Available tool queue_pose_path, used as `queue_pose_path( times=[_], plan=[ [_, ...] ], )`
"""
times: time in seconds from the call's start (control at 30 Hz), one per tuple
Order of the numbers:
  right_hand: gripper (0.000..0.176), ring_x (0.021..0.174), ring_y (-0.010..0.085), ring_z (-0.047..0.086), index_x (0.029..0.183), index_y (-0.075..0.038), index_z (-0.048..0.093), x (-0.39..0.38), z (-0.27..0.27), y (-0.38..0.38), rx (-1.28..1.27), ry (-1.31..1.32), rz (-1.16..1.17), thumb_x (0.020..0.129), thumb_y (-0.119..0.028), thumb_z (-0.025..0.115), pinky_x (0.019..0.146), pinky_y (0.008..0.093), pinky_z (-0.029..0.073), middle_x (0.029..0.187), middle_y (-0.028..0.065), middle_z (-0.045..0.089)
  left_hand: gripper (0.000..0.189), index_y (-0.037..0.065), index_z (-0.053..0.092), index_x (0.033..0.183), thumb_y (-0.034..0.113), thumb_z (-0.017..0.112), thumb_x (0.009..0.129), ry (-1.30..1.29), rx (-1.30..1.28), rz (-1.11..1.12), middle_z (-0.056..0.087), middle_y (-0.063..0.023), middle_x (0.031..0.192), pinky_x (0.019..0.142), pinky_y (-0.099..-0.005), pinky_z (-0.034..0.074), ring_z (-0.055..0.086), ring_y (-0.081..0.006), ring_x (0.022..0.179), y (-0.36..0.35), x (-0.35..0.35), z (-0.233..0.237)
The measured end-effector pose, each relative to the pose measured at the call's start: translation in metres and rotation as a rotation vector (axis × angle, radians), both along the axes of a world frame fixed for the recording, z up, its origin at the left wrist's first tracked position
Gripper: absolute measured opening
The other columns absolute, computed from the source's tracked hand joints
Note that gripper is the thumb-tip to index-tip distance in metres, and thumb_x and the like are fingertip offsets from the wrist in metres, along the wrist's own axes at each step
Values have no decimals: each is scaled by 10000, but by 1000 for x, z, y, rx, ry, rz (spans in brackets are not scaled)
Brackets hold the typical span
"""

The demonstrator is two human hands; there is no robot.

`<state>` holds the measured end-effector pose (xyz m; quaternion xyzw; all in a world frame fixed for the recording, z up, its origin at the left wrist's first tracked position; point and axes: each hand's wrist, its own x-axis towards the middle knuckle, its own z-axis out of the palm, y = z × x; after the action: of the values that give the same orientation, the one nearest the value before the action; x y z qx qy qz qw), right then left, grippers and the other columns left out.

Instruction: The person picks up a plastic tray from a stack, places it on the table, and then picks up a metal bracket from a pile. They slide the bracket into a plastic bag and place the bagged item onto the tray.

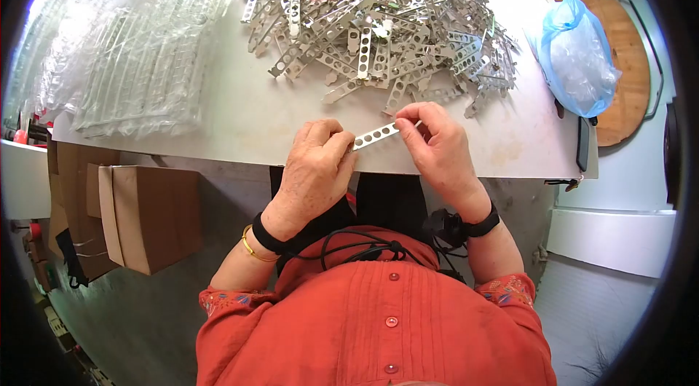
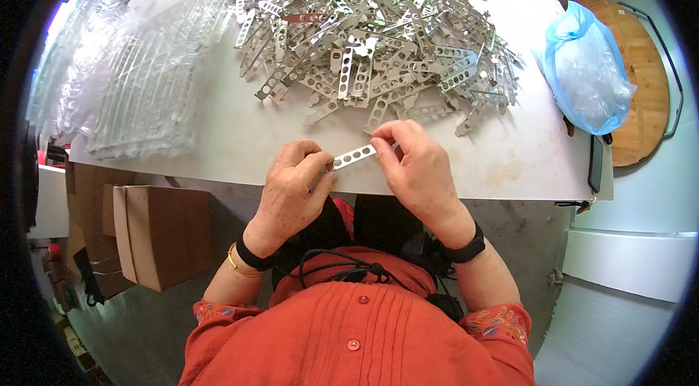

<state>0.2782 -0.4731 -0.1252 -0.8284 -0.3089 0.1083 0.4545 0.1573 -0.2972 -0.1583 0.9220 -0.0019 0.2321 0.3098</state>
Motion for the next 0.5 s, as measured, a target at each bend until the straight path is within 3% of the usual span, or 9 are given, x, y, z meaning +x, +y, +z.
queue_pose_path(
  times=[0.03,0.17,0.5],
  plan=[
    [110,663,229,636,966,-19,646,4,0,1,32,-120,-36,905,-110,655,600,326,499,864,127,650,219,17,636,940,24,719,738,0,-4,0,600,-128,967,790,-395,471,573,-312,893,0,0,0],
    [87,691,248,640,963,-25,650,15,5,7,5,-199,-50,899,-83,642,609,335,498,879,130,642,224,23,639,923,21,721,715,-29,-5,1,598,-119,948,827,-394,448,569,-309,888,0,3,-4],
    [76,713,271,646,948,-33,648,26,17,37,-47,-249,-16,894,-85,638,628,355,499,871,121,638,332,34,646,1002,68,752,689,-69,-97,-43,620,-117,959,871,-395,439,588,-304,916,13,5,-8]
  ],
)
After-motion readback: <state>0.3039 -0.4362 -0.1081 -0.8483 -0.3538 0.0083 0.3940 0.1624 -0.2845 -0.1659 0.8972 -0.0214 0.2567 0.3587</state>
